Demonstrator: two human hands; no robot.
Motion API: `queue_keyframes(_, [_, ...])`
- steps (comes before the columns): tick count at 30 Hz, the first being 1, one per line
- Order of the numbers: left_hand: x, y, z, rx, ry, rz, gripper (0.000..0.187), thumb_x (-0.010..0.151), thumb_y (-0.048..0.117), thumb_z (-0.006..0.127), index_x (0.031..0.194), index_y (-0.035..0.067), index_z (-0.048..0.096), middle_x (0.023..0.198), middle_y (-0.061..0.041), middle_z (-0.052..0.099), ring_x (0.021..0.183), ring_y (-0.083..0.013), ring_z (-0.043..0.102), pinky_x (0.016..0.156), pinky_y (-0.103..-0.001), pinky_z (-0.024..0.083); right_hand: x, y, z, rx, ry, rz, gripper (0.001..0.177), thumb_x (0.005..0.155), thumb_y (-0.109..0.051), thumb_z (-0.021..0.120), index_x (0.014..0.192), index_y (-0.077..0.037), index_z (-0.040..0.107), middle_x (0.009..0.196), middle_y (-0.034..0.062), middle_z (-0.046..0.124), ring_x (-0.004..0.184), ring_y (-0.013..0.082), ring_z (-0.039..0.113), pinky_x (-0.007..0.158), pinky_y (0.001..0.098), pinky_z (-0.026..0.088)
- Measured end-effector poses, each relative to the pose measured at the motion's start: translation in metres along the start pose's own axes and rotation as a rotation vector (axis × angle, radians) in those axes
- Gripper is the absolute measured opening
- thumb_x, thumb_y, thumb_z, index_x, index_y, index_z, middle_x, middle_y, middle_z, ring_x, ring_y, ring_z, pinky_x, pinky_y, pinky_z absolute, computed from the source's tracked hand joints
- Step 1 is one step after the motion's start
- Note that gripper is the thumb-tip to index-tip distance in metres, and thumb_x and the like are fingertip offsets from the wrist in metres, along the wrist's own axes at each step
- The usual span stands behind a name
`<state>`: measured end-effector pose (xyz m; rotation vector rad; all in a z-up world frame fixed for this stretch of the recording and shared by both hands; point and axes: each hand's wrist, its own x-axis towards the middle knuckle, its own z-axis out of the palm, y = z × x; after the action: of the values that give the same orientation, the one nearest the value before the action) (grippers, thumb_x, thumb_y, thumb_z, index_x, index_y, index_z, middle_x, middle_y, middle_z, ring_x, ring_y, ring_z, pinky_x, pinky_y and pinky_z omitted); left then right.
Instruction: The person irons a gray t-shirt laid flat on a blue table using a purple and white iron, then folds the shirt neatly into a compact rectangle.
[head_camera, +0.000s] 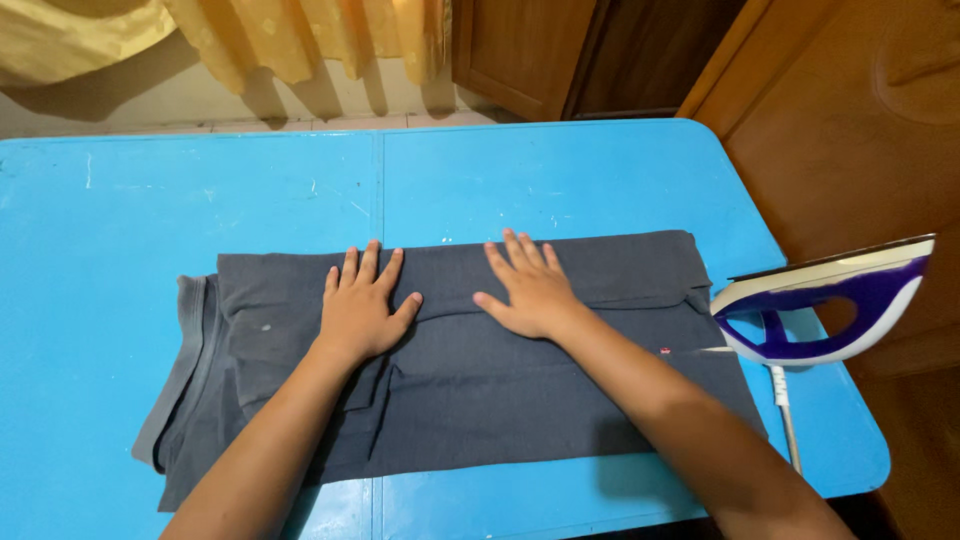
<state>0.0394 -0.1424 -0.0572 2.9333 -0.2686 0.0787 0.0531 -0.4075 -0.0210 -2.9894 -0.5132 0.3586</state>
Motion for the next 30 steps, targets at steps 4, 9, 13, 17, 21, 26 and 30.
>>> queue_keyframes(4, [0.004,-0.004,0.003,0.005,0.017,0.007,0.078,0.09,0.061,0.051,0.157,0.025,0.037,0.165,-0.018,0.024,0.152,-0.0423,0.018,0.118,-0.059,0.016,-0.007,0.047,0.015,-0.021,0.059,0.032,0.083,0.098,-0.063,0.04,0.163,-0.018,0.014,0.171,0.0146,0.004,0.157,0.0301,0.002,0.124,0.0526,0.006])
queue_keyframes(9, [0.001,-0.005,0.005,0.015,0.049,0.008,0.077,0.089,0.062,0.051,0.157,0.026,0.039,0.164,-0.019,0.026,0.152,-0.0428,0.02,0.119,-0.058,0.019,-0.022,0.097,0.025,-0.007,0.107,0.146,0.078,0.099,-0.058,0.038,0.164,-0.02,0.017,0.171,0.014,0.006,0.158,0.0318,0.003,0.124,0.0552,0.006])
queue_keyframes(13, [0.002,-0.004,0.004,0.017,0.051,0.005,0.077,0.089,0.062,0.052,0.156,0.027,0.04,0.164,-0.019,0.027,0.152,-0.0424,0.021,0.119,-0.058,0.019,-0.039,0.11,0.008,0.01,0.081,0.363,0.095,0.089,-0.073,0.044,0.165,-0.021,0.017,0.171,0.0152,0.005,0.157,0.0397,0.001,0.122,0.0611,0.004])
queue_keyframes(17, [0.001,-0.003,0.002,0.038,0.039,0.002,0.078,0.088,0.062,0.052,0.156,0.027,0.04,0.164,-0.018,0.027,0.152,-0.0433,0.021,0.118,-0.058,0.019,-0.048,0.105,-0.009,0.05,0.018,0.538,0.114,0.076,-0.088,0.049,0.164,-0.024,0.017,0.17,0.0195,0.002,0.155,0.0476,-0.004,0.122,0.064,0.001])
queue_keyframes(21, [0.001,-0.002,-0.002,0.046,0.016,-0.036,0.081,0.087,0.065,0.052,0.157,0.027,0.038,0.164,-0.02,0.025,0.151,-0.0446,0.019,0.118,-0.058,0.019,-0.049,0.11,-0.004,0.078,0.093,0.58,0.118,0.075,-0.091,0.048,0.164,-0.019,0.017,0.167,0.0284,0.001,0.154,0.0495,-0.004,0.122,0.0589,0.003])
queue_keyframes(26, [0.002,-0.007,-0.003,0.041,-0.006,-0.113,0.082,0.088,0.068,0.049,0.157,0.027,0.037,0.165,-0.02,0.022,0.151,-0.0475,0.015,0.118,-0.058,0.017,-0.04,0.119,0.005,0.072,0.092,0.633,0.118,0.079,-0.09,0.045,0.164,-0.015,0.014,0.165,0.0341,0.0,0.153,0.0516,-0.003,0.123,0.0586,0.003])
queue_keyframes(30, [0.006,-0.02,-0.01,0.062,0.006,-0.213,0.084,0.089,0.069,0.047,0.158,0.022,0.033,0.165,-0.023,0.02,0.148,-0.0535,0.013,0.117,-0.06,0.016,-0.033,0.126,0.013,0.081,0.183,0.629,0.109,0.087,-0.078,0.046,0.164,-0.008,0.012,0.162,0.0362,0.004,0.15,0.0536,-0.001,0.119,0.0626,0.001])
